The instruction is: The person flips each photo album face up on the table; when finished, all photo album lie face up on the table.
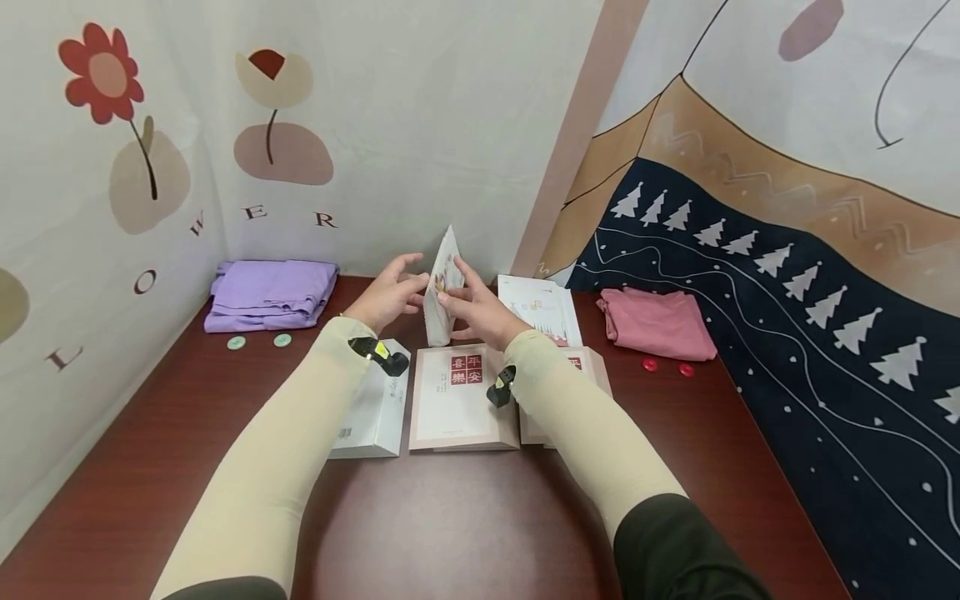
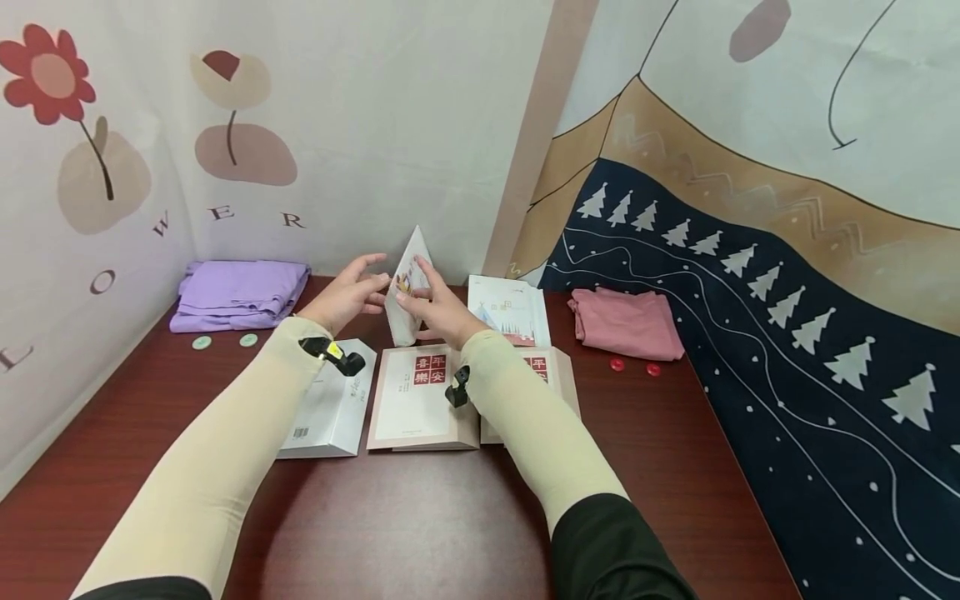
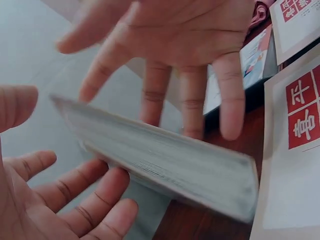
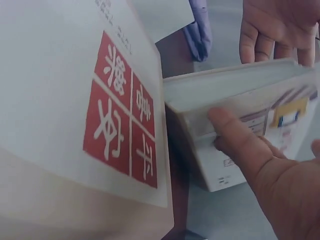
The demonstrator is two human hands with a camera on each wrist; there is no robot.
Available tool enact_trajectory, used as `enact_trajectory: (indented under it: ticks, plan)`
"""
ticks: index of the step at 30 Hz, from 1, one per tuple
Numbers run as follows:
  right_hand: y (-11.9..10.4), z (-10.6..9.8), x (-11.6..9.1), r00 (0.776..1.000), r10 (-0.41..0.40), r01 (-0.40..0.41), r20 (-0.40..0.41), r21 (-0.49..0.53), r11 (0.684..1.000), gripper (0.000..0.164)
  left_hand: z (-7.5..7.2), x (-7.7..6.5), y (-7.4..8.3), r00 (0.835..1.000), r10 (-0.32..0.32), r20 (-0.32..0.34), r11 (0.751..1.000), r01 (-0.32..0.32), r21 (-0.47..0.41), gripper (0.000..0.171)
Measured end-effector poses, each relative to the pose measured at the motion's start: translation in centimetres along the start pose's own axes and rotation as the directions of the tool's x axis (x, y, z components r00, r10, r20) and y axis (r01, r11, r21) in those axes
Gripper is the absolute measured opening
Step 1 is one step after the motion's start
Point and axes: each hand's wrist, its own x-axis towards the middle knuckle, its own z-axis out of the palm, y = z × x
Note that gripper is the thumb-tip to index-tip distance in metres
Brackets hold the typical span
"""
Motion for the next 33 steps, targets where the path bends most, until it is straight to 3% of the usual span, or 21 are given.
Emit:
enact_trajectory:
  ticks: [8, 14, 22, 25, 29, 33]
  plan:
    - [0.1, 0.0, 0.4, 0.998, -0.012, 0.013, -0.055, 0.012, 1.000, 0.085, 0.7, 0.0, -0.4, 0.997, 0.015, 0.078, 1.000, -0.013, -0.020, 0.058]
    - [0.8, 0.5, 0.7, 0.994, 0.018, -0.026, -0.111, -0.078, 0.997, 0.091, 1.2, 0.0, -0.8, 0.990, -0.015, 0.140, 0.998, 0.006, 0.067, 0.058]
    - [1.2, 0.5, 0.8, 0.983, 0.016, -0.048, -0.181, -0.177, 0.983, 0.089, 0.6, 0.8, -2.2, 0.992, -0.059, 0.111, 0.985, 0.039, 0.169, 0.060]
    - [1.1, 0.5, 0.8, 0.972, -0.008, -0.057, -0.236, -0.266, 0.962, 0.094, -0.2, 0.9, -2.9, 0.993, -0.071, 0.092, 0.952, 0.040, 0.304, 0.063]
    - [1.1, 0.4, 0.9, 0.938, -0.047, -0.097, -0.345, -0.389, 0.916, 0.101, -1.0, 1.1, -3.5, 0.993, -0.098, 0.072, 0.905, 0.059, 0.422, 0.064]
    - [1.2, 0.1, 1.0, 0.927, -0.018, -0.143, -0.375, -0.396, 0.907, 0.102, -1.5, 1.3, -3.7, 0.991, -0.125, 0.051, 0.863, 0.083, 0.498, 0.067]
